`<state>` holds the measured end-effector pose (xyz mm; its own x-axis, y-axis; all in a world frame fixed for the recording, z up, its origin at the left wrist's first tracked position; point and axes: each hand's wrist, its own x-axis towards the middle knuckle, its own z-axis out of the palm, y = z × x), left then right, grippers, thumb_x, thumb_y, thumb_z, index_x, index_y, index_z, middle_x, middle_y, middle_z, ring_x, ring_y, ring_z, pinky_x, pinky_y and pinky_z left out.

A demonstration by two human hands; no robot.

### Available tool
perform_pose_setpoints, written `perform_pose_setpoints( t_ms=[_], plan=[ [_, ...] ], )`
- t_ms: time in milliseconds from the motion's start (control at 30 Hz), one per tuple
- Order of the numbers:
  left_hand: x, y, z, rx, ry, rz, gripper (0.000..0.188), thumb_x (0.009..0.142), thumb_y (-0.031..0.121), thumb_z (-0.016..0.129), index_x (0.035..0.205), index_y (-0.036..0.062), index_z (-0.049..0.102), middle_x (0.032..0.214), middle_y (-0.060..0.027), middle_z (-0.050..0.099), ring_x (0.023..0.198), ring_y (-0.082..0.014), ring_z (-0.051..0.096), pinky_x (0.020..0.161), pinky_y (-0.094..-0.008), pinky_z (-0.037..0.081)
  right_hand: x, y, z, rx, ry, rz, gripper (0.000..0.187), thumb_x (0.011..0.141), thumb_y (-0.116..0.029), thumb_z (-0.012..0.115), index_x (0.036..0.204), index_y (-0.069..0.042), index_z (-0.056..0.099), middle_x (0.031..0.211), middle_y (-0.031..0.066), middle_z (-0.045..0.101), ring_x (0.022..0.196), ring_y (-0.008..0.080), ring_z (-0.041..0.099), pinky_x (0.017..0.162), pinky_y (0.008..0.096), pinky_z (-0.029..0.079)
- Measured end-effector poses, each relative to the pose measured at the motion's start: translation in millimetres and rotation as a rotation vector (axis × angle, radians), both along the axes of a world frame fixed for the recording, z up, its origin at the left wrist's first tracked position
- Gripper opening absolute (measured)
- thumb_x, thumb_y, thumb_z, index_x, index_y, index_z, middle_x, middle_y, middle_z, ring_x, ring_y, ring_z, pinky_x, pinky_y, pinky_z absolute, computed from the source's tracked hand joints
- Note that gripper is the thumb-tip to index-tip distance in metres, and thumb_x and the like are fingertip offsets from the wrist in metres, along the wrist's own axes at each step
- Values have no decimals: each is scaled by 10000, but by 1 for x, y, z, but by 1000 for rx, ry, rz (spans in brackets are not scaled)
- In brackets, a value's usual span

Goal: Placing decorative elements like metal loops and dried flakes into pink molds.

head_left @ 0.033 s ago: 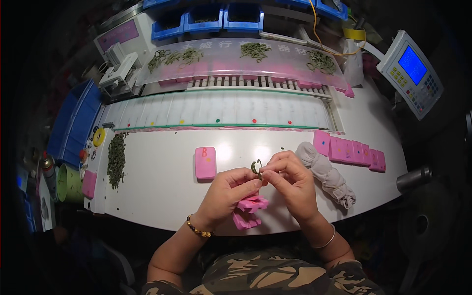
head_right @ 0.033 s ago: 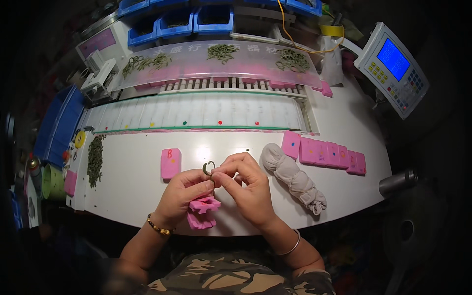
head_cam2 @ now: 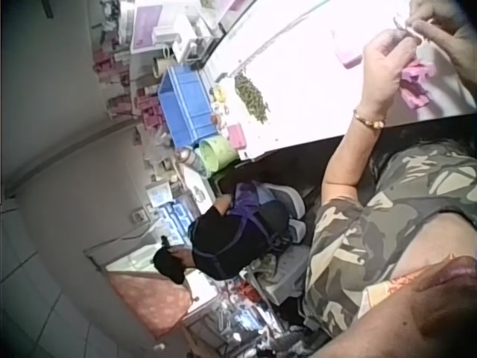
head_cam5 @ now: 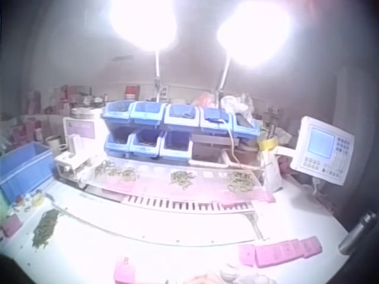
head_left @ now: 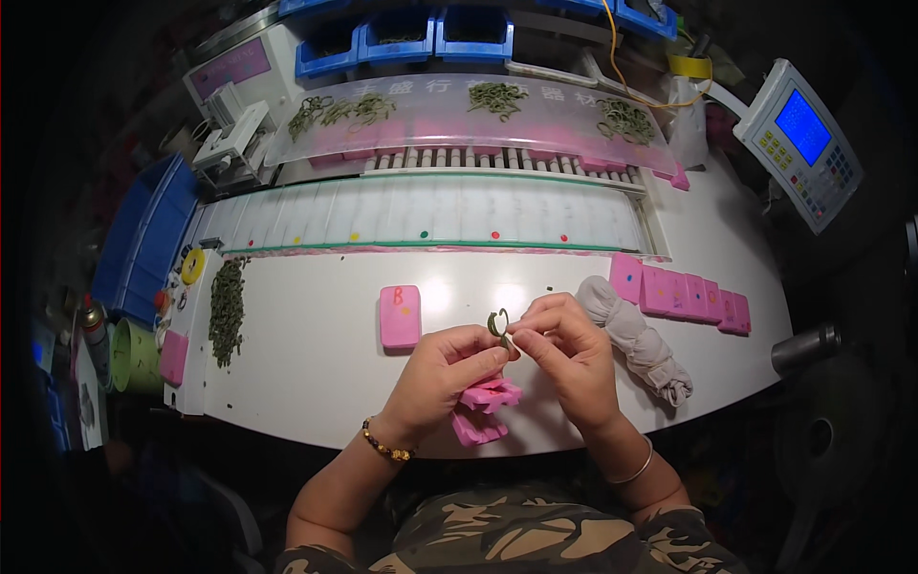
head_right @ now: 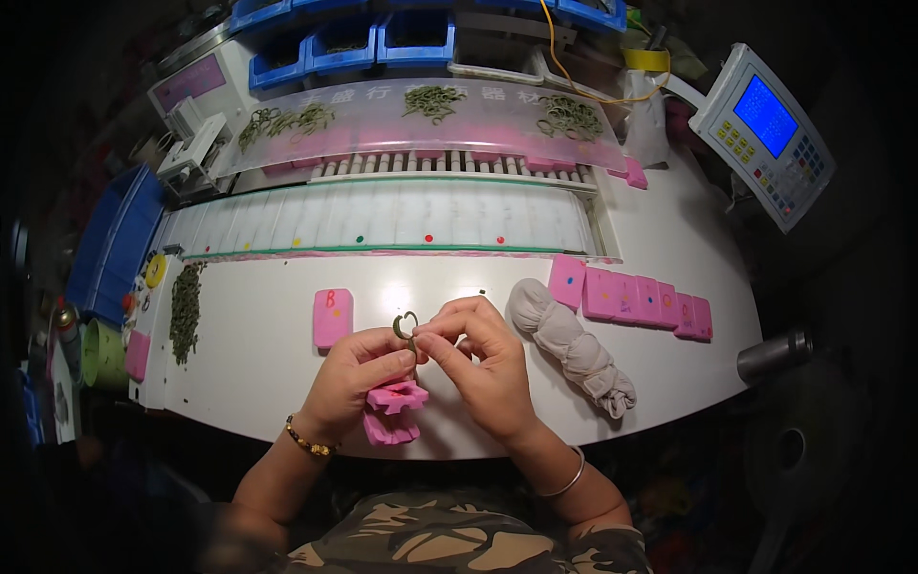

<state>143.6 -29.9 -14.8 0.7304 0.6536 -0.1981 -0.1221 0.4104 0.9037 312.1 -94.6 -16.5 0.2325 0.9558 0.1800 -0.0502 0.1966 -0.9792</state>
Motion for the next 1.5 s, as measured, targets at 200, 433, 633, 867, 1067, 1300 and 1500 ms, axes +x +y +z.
perform_pose_setpoints(
  t_ms=[200,433,633,867,1067,1300,1500],
  plan=[
    [-1,5,1,4,1,9,196,961,147,611,1032,-29,662,866,8,621,766,-31,539,683,-190,448,7,2,-6,2,-25,-23,126,925,-57,645,1043,-19,665,1006,25,583,864,68,547,751,220,453],
    [-13,16,6,64,45,-123,179,965,143,598,1006,-22,657,806,17,590,716,-28,512,650,-190,429,6,2,2,-159,61,82,174,964,-102,602,1108,-15,647,1004,4,630,857,57,544,787,225,453],
    [-49,101,29,386,495,-573,169,940,165,638,945,4,690,875,12,662,751,-42,562,689,-207,467,17,-4,-9,-197,45,-2,138,941,-66,610,1069,-38,656,980,-10,637,810,44,531,722,190,430],
    [-51,226,109,317,58,355,270,937,258,638,1064,20,634,812,-40,643,588,-100,562,507,-225,482,11,-8,-11,-178,77,38,147,931,-55,629,1069,-19,666,1015,3,618,843,50,536,758,207,444],
    [17,156,50,291,49,183,276,967,292,600,1059,33,621,892,-99,679,665,-121,585,615,-255,516,13,-11,-5,-36,-180,-43,304,833,-33,727,1126,-39,645,1104,60,586,872,102,551,715,232,458],
    [43,48,-10,-72,-110,55,326,964,381,613,919,58,609,848,-52,662,703,-93,598,651,-225,505,-6,1,-2,426,-920,-144,422,675,38,719,1083,-54,666,1068,129,599,931,294,602,736,365,522],
    [36,21,-13,-244,-362,59,399,973,419,585,1185,84,537,1124,-63,594,1021,-133,574,858,-298,486,5,5,10,495,-952,-176,333,693,68,675,1015,-18,686,1007,111,640,863,280,633,710,361,534]
  ],
)
